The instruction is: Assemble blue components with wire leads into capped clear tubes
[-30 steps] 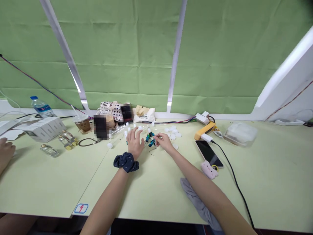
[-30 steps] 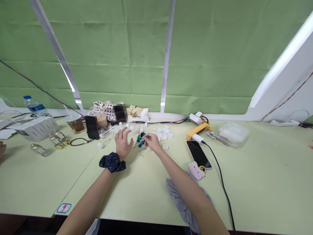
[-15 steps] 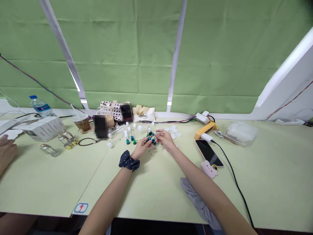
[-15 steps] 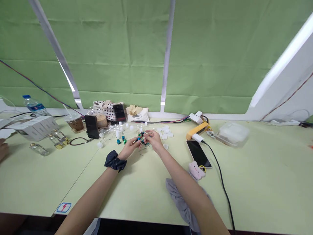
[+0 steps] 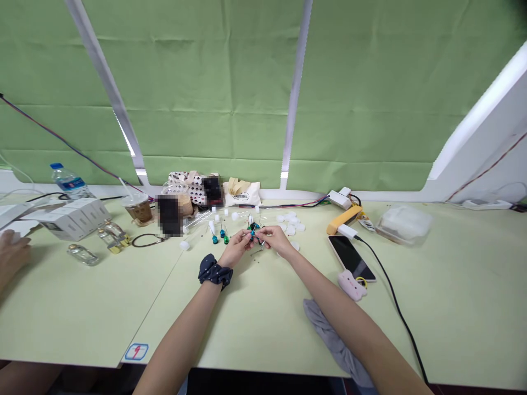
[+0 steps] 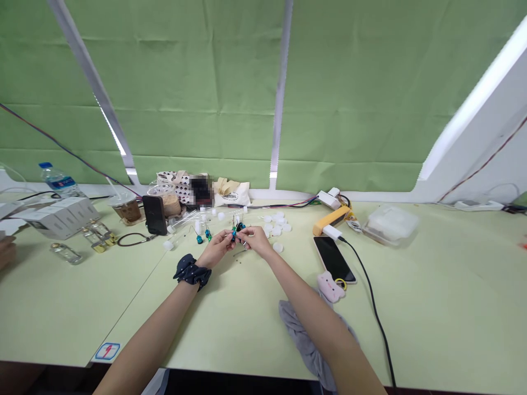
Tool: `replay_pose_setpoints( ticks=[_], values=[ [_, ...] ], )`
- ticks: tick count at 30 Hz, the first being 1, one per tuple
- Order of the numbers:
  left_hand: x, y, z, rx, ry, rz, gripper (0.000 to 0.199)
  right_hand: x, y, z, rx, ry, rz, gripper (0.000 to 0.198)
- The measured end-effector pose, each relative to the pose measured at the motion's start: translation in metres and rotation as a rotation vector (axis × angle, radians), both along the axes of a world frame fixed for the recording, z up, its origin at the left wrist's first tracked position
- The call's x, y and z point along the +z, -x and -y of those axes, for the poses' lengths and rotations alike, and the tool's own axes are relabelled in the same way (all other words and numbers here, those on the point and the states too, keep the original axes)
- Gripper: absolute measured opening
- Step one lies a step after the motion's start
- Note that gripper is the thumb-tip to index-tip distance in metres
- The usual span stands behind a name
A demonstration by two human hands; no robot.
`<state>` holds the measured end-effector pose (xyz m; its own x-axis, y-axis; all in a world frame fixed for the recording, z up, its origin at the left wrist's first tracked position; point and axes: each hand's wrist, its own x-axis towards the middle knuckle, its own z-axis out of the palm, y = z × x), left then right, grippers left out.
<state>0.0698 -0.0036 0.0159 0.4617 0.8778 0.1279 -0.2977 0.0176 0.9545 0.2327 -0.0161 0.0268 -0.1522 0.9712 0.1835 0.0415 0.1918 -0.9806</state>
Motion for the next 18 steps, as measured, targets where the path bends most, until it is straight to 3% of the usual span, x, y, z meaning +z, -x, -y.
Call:
replay_pose_setpoints(
  ticks=[13, 18],
  values=[
    [-0.0034, 0.0007, -0.0015, 0.041, -0.107, -0.110, 0.036, -0.0050, -0.0011, -0.0050, 0.039, 0.115, -0.110, 0.030],
    [-0.0035, 0.0060, -0.0039, 0.077, -0.324, -0.237, 0.033, -0.0091, -0.0037, -0.0085, 0.115, 0.344, -0.085, 0.030]
  ],
)
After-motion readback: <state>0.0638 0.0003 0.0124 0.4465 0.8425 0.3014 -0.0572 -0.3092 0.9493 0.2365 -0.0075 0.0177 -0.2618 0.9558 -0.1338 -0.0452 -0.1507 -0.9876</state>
